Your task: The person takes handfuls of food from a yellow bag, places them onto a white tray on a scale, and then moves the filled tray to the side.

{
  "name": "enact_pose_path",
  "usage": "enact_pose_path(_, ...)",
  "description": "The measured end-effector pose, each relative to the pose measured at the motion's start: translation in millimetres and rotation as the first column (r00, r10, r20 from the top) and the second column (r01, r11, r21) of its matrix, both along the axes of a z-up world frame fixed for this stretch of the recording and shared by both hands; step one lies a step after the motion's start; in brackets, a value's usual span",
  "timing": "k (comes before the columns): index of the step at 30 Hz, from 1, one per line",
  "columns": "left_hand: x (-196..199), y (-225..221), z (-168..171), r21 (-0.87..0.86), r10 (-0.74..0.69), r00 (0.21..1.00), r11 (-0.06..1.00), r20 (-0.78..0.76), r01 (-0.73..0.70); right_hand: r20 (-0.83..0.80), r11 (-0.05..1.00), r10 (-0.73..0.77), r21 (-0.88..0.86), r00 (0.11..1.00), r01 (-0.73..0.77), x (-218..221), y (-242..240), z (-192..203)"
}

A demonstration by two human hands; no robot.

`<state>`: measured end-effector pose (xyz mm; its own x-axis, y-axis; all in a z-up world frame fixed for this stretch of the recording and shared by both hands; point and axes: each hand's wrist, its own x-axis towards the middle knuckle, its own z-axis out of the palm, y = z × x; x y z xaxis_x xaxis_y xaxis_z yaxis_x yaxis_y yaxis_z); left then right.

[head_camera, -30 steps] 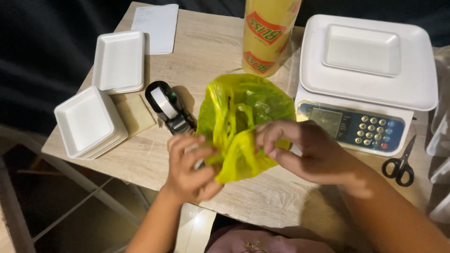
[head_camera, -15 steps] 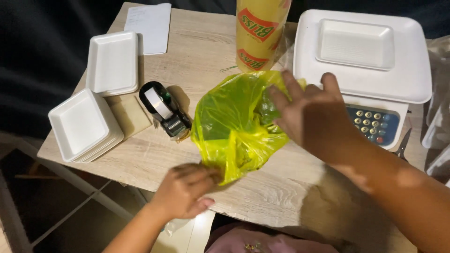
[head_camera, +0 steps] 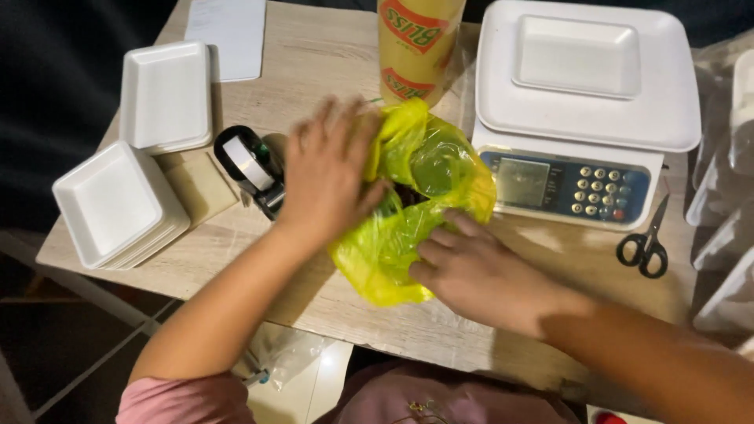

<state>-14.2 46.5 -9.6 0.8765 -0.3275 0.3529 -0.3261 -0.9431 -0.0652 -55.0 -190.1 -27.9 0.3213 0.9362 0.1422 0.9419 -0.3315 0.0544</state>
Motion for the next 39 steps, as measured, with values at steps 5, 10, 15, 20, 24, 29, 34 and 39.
enact_pose_path(5,34,44,-12,0.099,0.174,0.982,0.978,0.078,-0.182,-0.268,0.994,0.019,-0.096,0.963,-0.046,-16,-13,-3)
enact_pose_path(10,-2,45,22,-0.057,-0.041,0.999,0.998,-0.034,0.039,-0.500,0.999,0.025,-0.025,0.866,-0.043,-4,-18,20)
enact_pose_path(15,-30,4,-22,-0.089,-0.496,0.810,0.833,0.313,0.546,-0.281,0.963,0.043,0.266,0.959,0.035,45,0,-2)
enact_pose_path(20,-42,16,-28,0.054,-0.240,0.971,0.969,-0.005,0.240,0.268,0.948,-0.317,0.076,0.910,0.308,52,0,-4)
enact_pose_path(24,-67,3,12,0.239,0.141,0.844,0.971,-0.517,-0.016,0.088,0.745,-0.587,-0.330,0.805,0.580,49,1,29)
enact_pose_path(29,-59,4,23,0.122,0.044,0.810,0.992,-0.585,0.035,0.086,0.778,-0.530,-0.348,0.844,0.524,45,-2,30)
enact_pose_path(34,-22,11,43,-0.290,-0.148,0.928,0.956,-0.342,0.045,0.001,0.887,-0.432,-0.179,0.902,0.425,57,0,30)
enact_pose_path(39,1,14,52,-0.561,-0.047,0.999,0.828,-0.013,0.032,-0.010,0.900,-0.428,0.089,0.903,0.428,69,9,48)
